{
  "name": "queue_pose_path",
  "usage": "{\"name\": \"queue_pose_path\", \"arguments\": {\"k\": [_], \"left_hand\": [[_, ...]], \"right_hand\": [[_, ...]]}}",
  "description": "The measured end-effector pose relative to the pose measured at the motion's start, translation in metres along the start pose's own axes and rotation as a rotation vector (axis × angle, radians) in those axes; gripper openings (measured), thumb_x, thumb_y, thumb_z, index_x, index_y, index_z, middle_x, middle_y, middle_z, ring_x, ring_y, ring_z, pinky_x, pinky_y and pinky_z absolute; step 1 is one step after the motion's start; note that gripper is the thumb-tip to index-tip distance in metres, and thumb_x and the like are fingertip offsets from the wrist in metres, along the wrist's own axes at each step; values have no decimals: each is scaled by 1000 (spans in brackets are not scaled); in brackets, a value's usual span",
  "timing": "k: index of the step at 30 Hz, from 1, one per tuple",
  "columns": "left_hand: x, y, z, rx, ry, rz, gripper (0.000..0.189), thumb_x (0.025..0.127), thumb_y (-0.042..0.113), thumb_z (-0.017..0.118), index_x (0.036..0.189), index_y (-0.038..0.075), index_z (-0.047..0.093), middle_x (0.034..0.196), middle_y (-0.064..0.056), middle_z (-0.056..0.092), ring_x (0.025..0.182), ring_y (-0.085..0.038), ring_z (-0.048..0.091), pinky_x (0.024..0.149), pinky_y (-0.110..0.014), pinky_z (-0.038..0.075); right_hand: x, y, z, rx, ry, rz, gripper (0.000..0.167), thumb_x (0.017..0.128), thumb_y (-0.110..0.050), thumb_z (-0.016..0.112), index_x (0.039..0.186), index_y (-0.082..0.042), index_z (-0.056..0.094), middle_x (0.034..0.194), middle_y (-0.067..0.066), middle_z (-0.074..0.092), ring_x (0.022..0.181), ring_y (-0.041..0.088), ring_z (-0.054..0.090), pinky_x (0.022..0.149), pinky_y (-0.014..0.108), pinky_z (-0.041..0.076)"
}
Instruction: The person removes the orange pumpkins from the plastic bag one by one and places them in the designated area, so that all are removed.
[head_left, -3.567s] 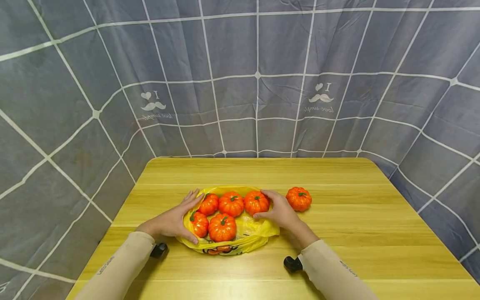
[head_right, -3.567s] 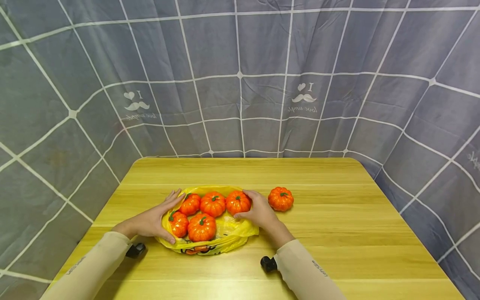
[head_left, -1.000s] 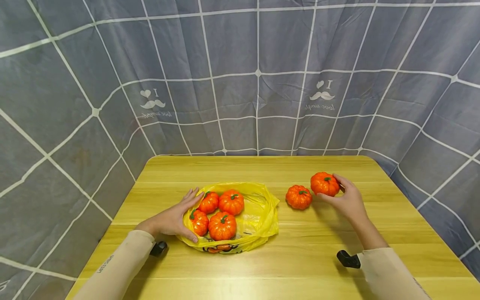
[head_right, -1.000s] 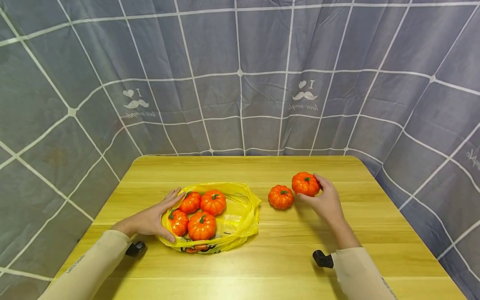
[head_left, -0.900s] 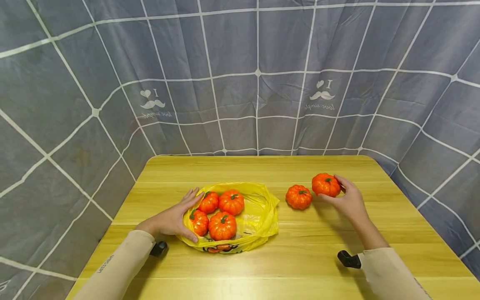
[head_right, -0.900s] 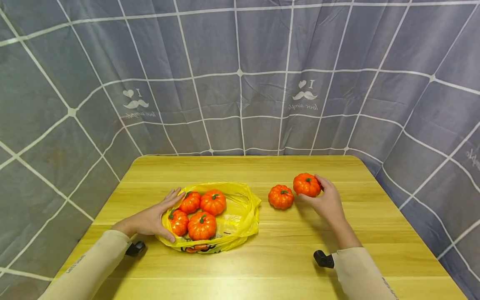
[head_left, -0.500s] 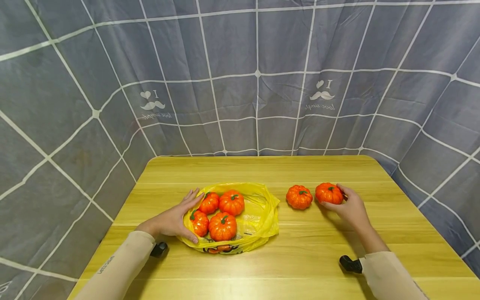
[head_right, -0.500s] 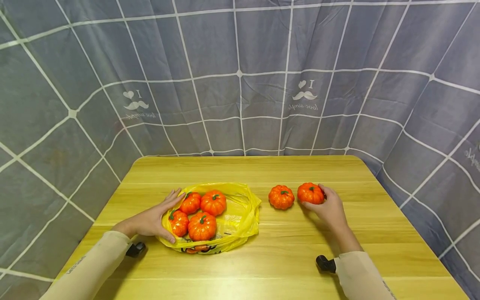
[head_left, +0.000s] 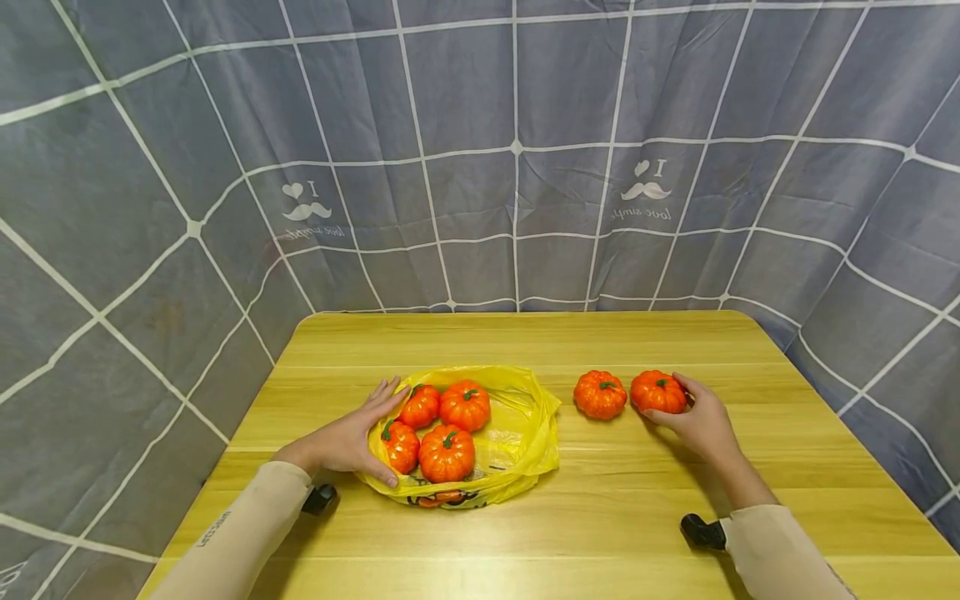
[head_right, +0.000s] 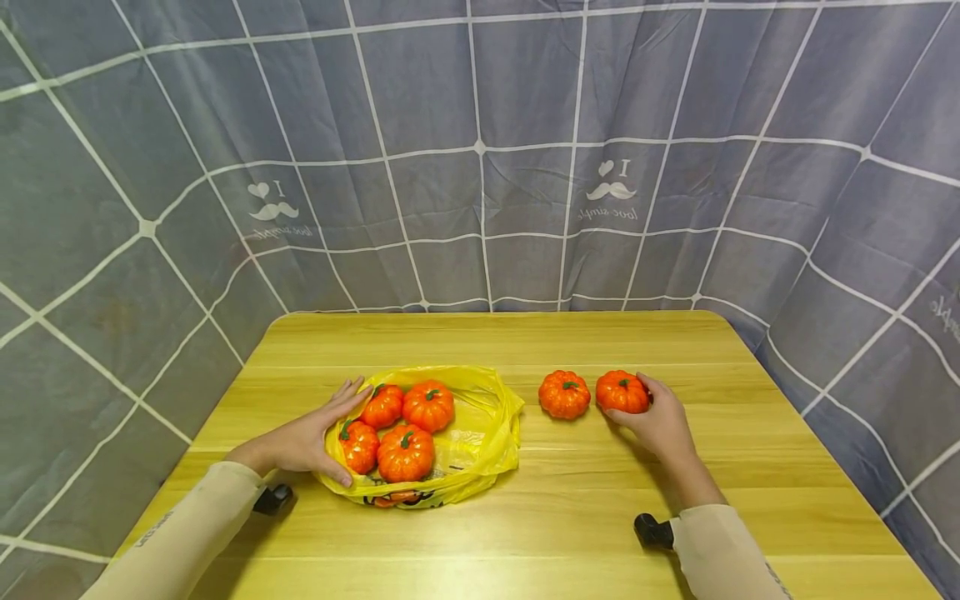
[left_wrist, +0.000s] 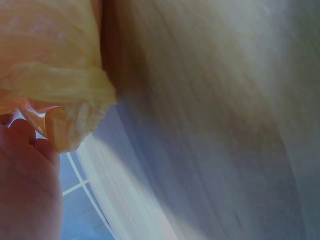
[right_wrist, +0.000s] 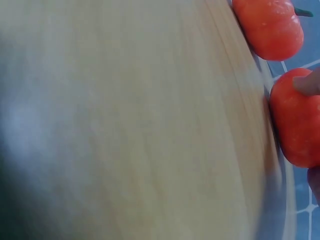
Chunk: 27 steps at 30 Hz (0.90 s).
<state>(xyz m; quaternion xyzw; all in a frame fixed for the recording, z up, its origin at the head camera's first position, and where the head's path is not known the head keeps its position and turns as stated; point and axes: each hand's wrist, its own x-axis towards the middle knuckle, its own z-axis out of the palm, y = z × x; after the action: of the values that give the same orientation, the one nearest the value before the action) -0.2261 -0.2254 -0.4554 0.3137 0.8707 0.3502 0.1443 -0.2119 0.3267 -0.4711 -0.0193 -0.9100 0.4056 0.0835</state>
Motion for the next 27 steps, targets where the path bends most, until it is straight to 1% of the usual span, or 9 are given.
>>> {"name": "queue_pose_path", "arguments": {"k": [5, 8, 9, 12, 15, 19, 22, 27], "left_hand": [[0, 0, 0, 1, -3, 6, 136, 61, 46, 96, 164, 16, 12, 167, -1, -13, 151, -39, -13, 112, -70, 4], [0, 0, 0, 7, -7, 7, 137, 61, 48, 96, 164, 16, 11, 167, -1, -12, 151, -39, -13, 113, -70, 5], [0, 0, 0, 11, -7, 7, 137, 61, 48, 96, 164, 17, 11, 167, -1, -12, 151, -39, -13, 113, -70, 5], [0, -1, -1, 10, -8, 0, 137, 61, 48, 96, 164, 18, 11, 167, -1, -13, 151, -38, -13, 113, -70, 6], [1, -2, -1, 9, -8, -7, 137, 61, 47, 96, 164, 19, 11, 167, 0, -13, 151, -38, -12, 113, -70, 7], [1, -2, -1, 9, -11, -16, 137, 61, 46, 96, 164, 19, 11, 167, -1, -13, 151, -36, -13, 113, -69, 7], [2, -2, -1, 5, -15, -16, 136, 61, 45, 96, 164, 18, 11, 167, -3, -13, 151, -35, -14, 113, -69, 7], [3, -3, 0, -2, -17, -11, 136, 61, 45, 96, 164, 18, 11, 167, -2, -13, 151, -34, -14, 113, -69, 6]], "right_hand": [[0, 0, -1, -24, -20, -8, 86, 83, -18, 83, 146, 16, 36, 142, 41, 41, 127, 53, 46, 101, 61, 42], [0, -1, -2, -36, -33, -8, 90, 83, -21, 84, 149, 14, 33, 146, 40, 37, 124, 53, 48, 99, 61, 44], [0, -2, -3, -36, -31, -8, 90, 84, -22, 83, 150, 13, 33, 147, 40, 36, 125, 54, 46, 100, 61, 43], [0, -6, -7, -27, 0, -21, 92, 85, -27, 82, 152, 10, 31, 150, 39, 31, 131, 56, 39, 104, 65, 36], [0, -11, -12, -13, 38, -49, 94, 85, -31, 82, 153, 7, 31, 153, 37, 29, 138, 57, 27, 106, 71, 26], [0, -20, -15, -15, 59, -86, 97, 82, -35, 85, 154, 5, 33, 154, 35, 29, 139, 57, 25, 104, 74, 25], [1, -27, -14, -19, 72, -117, 97, 78, -33, 88, 152, 4, 36, 153, 33, 32, 139, 56, 27, 105, 73, 26], [0, -39, -9, -8, 85, -161, 99, 73, -32, 92, 151, 3, 40, 153, 30, 35, 140, 52, 29, 106, 71, 27]]}}
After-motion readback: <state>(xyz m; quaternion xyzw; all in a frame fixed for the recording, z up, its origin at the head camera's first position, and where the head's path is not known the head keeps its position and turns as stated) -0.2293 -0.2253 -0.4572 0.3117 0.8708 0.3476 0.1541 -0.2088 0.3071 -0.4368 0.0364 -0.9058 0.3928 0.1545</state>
